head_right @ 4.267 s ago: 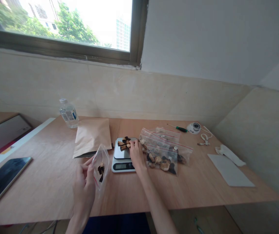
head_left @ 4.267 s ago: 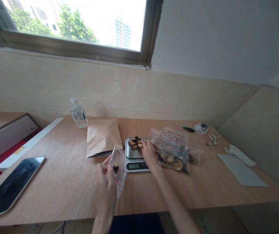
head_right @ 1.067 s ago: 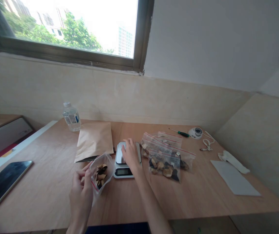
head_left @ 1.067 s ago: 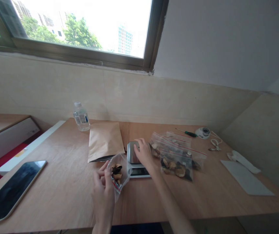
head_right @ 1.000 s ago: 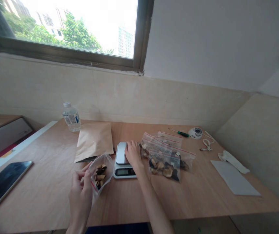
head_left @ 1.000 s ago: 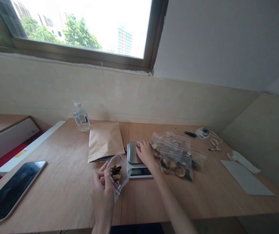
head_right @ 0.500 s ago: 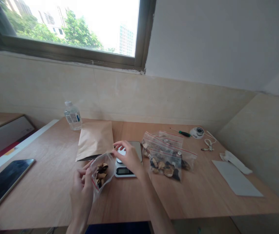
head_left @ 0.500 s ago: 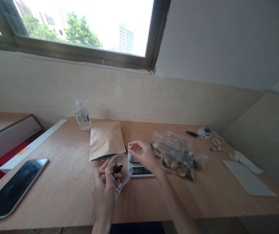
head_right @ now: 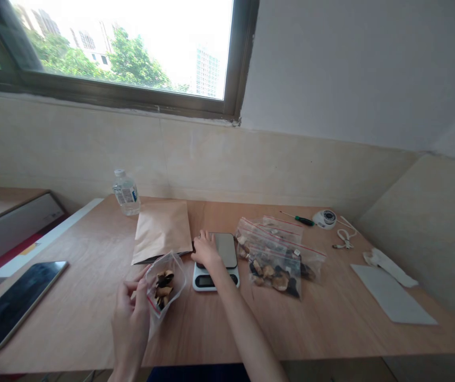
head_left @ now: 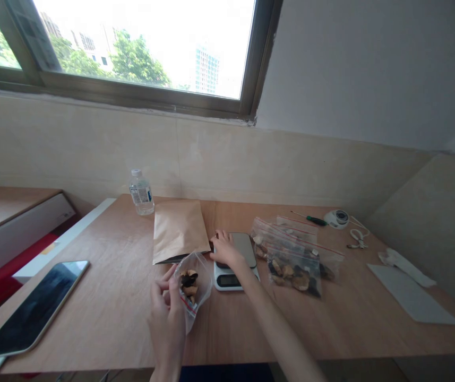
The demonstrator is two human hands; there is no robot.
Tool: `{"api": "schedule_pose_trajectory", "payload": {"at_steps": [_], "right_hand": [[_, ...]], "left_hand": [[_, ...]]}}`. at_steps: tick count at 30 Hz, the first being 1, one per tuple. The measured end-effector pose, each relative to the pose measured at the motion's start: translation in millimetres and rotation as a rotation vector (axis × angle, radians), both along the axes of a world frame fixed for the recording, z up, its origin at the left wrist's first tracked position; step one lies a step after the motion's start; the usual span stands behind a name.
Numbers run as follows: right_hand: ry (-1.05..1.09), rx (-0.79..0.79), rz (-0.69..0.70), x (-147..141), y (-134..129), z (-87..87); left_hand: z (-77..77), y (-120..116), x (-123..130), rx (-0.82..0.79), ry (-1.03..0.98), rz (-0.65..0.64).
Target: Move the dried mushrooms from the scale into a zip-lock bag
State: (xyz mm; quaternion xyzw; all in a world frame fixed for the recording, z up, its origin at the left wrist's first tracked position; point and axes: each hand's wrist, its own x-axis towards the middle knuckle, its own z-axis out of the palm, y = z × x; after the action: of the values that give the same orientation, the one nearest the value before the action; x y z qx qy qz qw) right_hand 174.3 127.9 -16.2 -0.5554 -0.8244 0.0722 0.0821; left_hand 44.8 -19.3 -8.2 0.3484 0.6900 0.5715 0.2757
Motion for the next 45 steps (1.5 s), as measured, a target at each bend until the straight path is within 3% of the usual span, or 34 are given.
{"api": "schedule_pose_trajectory", "payload": {"at_steps": [4,8,15,19,23,26,29,34,39,42,45], "right_hand": [[-0.013,0.053,-0.039,-10.4,-3.0,-1.9],[-0.034,0.133,-0.032,-12.8,-8.2,6.8],[-0.165,0.291,-0.013,-5.3,-23.5,54.5],[0.121,0.313,-0.050,11.5,-45.3,80.8],[0.412,0.186,0.114,23.6,-77.5,91.3],[0.553,0.061,0.209,29.7,-95.4,87.6],[0.709,0.021,0.145,38.2,-107.3,75.2],[0.944,-0.140,-0.060,44.6,-139.4,35.3],[1.139,-0.249,-0.111,19.4,-167.1,-5.4],[1.299,-0.224,-0.115,5.8,-166.6,-10.5],[1.381,-0.196,-0.127,5.9,-161.6,-3.4]], "left_hand": [[-1.4,-1.7,-3.5,-0.002,-0.003,-0.008],[-0.8,-2.2,-4.5,-0.004,-0.005,0.005],[4.5,-1.1,-3.7,0.014,-0.024,-0.005],[3.1,0.5,-1.1,0.031,-0.046,-0.024],[4.4,2.2,4.1,0.045,-0.048,-0.040],[8.3,2.2,8.4,0.062,-0.044,-0.054],[11.9,1.0,12.0,0.075,-0.074,-0.032],[15.0,0.1,19.1,0.073,-0.148,0.038],[13.7,-3.5,35.5,0.143,-0.295,0.041],[9.1,-9.5,46.3,0.169,-0.404,-0.028],[2.3,-14.8,50.9,0.193,-0.418,-0.131]]}}
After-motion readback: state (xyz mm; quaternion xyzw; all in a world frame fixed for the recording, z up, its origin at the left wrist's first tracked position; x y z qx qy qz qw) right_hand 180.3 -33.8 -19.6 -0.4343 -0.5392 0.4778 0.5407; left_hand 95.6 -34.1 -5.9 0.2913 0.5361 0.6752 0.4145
